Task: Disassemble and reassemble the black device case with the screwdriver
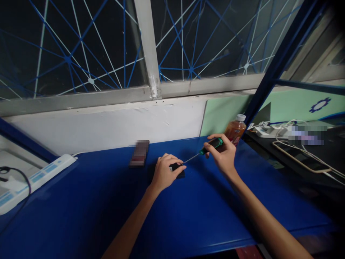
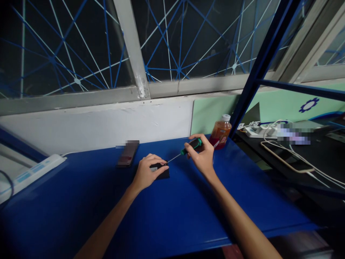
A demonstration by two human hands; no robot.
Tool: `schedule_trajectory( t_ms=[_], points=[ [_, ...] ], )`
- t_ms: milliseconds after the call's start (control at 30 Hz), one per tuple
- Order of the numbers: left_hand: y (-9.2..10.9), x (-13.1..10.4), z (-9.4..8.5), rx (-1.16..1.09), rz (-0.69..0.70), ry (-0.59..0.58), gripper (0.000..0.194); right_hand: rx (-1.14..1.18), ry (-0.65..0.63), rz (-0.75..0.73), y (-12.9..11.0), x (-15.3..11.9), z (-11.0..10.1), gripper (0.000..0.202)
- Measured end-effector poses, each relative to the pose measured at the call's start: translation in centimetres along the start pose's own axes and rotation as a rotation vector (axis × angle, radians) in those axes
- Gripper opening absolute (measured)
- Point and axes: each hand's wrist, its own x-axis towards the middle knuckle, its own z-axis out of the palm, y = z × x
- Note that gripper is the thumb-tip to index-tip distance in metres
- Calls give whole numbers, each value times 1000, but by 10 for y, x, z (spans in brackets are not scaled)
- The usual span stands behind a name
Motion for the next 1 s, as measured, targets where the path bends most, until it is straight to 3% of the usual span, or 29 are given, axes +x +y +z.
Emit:
schedule_trajectory(
  t_ms=[367, 1000],
  points=[
    [-4, -1, 2, 35, 47, 15, 7, 12, 14, -10, 3, 1, 0, 20],
    [4, -2, -1, 120, 84, 36, 17, -4, -20, -5, 0, -2, 1, 21]
  ],
)
